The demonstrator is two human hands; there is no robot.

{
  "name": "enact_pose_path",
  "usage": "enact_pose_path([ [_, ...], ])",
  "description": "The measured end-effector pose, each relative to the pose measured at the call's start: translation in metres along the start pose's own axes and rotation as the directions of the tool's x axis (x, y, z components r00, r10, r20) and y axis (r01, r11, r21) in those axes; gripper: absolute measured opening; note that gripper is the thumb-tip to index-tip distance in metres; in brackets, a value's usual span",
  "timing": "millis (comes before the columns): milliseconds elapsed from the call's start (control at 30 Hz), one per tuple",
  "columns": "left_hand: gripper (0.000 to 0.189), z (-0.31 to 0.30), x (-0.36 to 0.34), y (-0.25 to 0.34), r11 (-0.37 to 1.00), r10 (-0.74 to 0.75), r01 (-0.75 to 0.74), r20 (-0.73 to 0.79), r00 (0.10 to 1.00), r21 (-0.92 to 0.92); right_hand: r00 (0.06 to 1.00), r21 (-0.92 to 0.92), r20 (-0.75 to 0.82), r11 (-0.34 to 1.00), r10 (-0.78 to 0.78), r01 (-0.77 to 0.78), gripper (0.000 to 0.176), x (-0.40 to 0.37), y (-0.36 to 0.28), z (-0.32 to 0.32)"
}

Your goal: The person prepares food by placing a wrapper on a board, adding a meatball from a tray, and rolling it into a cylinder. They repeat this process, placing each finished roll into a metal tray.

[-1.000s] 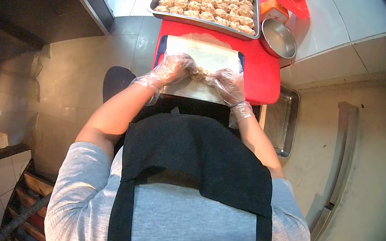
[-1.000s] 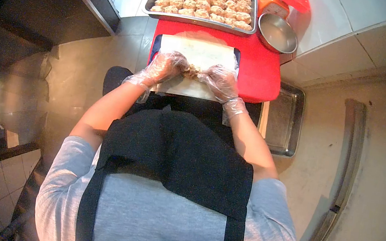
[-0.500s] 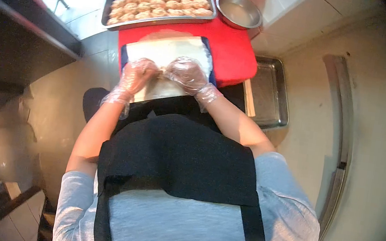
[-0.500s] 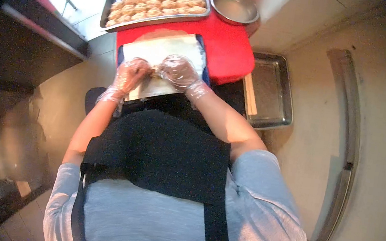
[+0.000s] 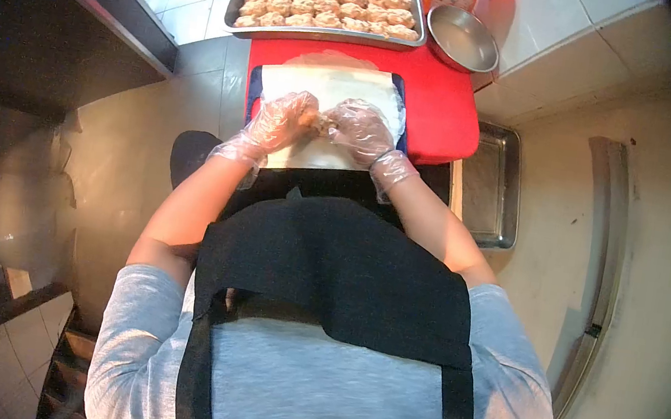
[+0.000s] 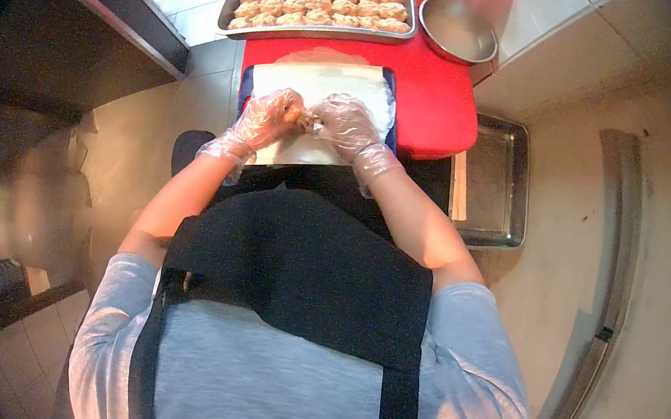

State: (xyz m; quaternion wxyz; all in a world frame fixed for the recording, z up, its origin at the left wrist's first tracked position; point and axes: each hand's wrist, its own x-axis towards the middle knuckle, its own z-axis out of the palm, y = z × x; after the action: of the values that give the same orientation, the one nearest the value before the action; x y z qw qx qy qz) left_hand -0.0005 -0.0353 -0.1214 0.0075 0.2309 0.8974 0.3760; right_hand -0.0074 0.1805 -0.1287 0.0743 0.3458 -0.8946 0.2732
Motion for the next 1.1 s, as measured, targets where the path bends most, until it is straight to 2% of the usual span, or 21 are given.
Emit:
enact_pose_path([
  [100, 0.040, -0.007, -0.010, -0.001, 0.997, 0.069, -0.067, -0.126, 0.990, 0.023, 0.998, 0.006, -0.060, 1.000, -0.020, 0.021, 0.024, 0.001, -0.006, -0.002],
  [133, 0.048, -0.004, -0.011, -0.009, 1.000, -0.007, 0.010, -0.110, 0.994, 0.027, 0.998, 0.051, -0.062, 0.999, 0.013, -0.010, 0.027, 0.001, -0.007, 0.003],
  [233, 0.048, -0.003, -0.015, -0.014, 0.999, 0.001, -0.007, -0.132, 0.991, -0.044, 0.994, -0.066, 0.062, 0.994, 0.087, -0.083, 0.030, 0.006, -0.014, 0.004],
  [333, 0.045, -0.013, -0.015, -0.006, 0.998, -0.035, 0.031, -0.081, 0.996, -0.056, 0.995, -0.015, 0.068, 0.997, 0.072, -0.071, 0.031, 0.012, -0.015, 0.001],
  [433, 0.032, -0.031, -0.019, 0.003, 0.998, 0.062, -0.063, -0.085, 0.994, 0.002, 0.997, -0.045, -0.072, 0.999, 0.026, -0.030, 0.030, 0.011, -0.006, 0.003],
  [467, 0.029, -0.031, -0.021, -0.005, 0.998, 0.057, -0.059, -0.093, 0.994, -0.018, 0.988, 0.044, -0.151, 0.999, 0.017, -0.011, 0.029, 0.010, -0.005, 0.004],
  [567, 0.021, -0.025, -0.023, -0.037, 0.997, 0.068, -0.072, -0.103, 0.992, -0.037, 0.996, 0.163, -0.047, 0.984, 0.078, -0.069, 0.026, 0.011, -0.014, 0.006],
  [633, 0.017, -0.023, -0.021, -0.041, 0.994, 0.105, -0.105, -0.103, 0.989, 0.007, 0.997, 0.049, -0.008, 0.996, 0.075, -0.075, 0.026, 0.015, -0.013, 0.006],
  [700, 0.016, -0.026, -0.023, -0.040, 0.994, 0.099, -0.102, -0.076, 0.992, -0.040, 0.996, -0.068, 0.023, 0.994, 0.082, -0.080, 0.026, 0.019, -0.015, 0.008],
  [733, 0.016, -0.030, -0.021, -0.037, 0.993, 0.098, -0.102, -0.063, 0.993, -0.062, 0.997, -0.094, -0.014, 0.993, 0.072, -0.073, 0.027, 0.019, -0.015, 0.010],
  [800, 0.017, -0.033, -0.021, -0.027, 0.993, 0.115, -0.115, -0.090, 0.989, 0.007, 0.995, -0.146, -0.086, 0.987, 0.047, -0.060, 0.031, 0.019, -0.018, 0.011],
  [900, 0.020, -0.028, -0.019, -0.026, 0.995, 0.096, -0.095, -0.111, 0.989, 0.014, 0.995, -0.147, -0.096, 0.988, 0.032, -0.046, 0.034, 0.024, -0.034, 0.017],
  [933, 0.021, -0.027, -0.019, -0.026, 0.996, 0.085, -0.085, -0.113, 0.990, 0.002, 0.993, -0.108, 0.072, 0.991, 0.090, -0.082, 0.033, 0.030, -0.036, 0.016],
  [1033, 0.022, -0.033, -0.023, -0.015, 0.998, -0.049, 0.047, -0.059, 0.997, -0.043, 0.979, -0.180, 0.141, 0.977, 0.144, -0.118, 0.033, 0.035, -0.038, 0.022],
  [1100, 0.021, -0.036, -0.023, -0.004, 0.997, -0.065, 0.062, -0.070, 0.995, -0.041, 0.979, -0.102, 0.175, 0.991, 0.103, -0.086, 0.033, 0.040, -0.028, 0.024],
])
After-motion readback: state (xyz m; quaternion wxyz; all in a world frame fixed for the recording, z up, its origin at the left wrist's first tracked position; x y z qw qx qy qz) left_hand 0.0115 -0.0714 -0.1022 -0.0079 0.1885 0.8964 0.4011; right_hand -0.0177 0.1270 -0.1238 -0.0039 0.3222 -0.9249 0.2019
